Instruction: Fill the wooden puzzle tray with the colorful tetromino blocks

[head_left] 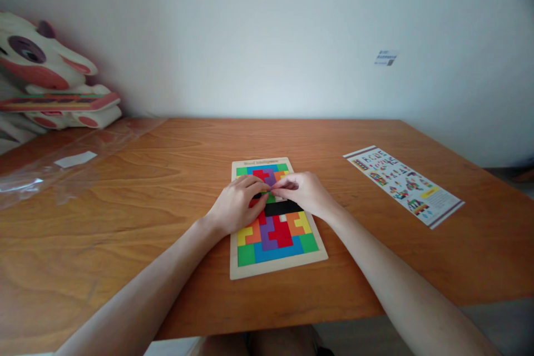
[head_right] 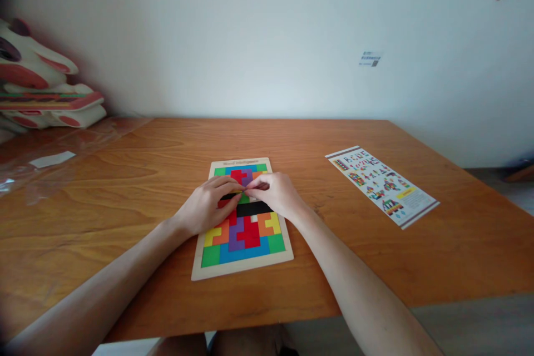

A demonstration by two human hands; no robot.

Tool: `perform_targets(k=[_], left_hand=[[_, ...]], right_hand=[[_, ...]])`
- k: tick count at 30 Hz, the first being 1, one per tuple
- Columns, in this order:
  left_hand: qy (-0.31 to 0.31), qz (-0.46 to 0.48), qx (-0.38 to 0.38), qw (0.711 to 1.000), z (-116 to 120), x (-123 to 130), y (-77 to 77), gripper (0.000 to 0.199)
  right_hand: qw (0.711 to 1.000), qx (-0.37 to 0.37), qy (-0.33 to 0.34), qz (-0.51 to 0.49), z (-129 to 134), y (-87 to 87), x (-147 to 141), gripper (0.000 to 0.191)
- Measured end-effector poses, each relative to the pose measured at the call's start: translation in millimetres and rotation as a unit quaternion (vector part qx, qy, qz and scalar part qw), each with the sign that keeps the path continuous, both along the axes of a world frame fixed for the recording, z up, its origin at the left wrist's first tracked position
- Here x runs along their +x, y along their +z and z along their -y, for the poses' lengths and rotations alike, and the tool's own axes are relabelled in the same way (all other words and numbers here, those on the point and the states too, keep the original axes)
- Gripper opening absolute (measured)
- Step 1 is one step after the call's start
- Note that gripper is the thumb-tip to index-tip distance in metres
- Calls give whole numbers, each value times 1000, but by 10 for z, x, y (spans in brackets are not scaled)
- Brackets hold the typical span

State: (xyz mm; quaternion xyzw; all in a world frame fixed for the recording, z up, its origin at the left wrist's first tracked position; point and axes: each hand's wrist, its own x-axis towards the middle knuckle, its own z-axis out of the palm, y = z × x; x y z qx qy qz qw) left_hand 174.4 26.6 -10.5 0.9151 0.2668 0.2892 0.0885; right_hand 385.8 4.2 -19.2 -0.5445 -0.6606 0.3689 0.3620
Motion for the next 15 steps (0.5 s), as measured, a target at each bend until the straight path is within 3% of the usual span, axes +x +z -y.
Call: perform_targets(k=[4,9,11,15], left_hand=[[-2,-3,-4,1000,-6,2,-6,17],[-3,-4,-4,1000,-2,-2,0,17],[-4,0,-4,1000,2,-3,7,17],[-2,8,1,1000,-1,0,10,17]], right_hand=[[988,84,-2,132,8,19,6,14],[989,47,53,131,45,150,26,18],[988,73,25,137,34,174,73,15],[963,121,-104,219,-18,139,296,11]])
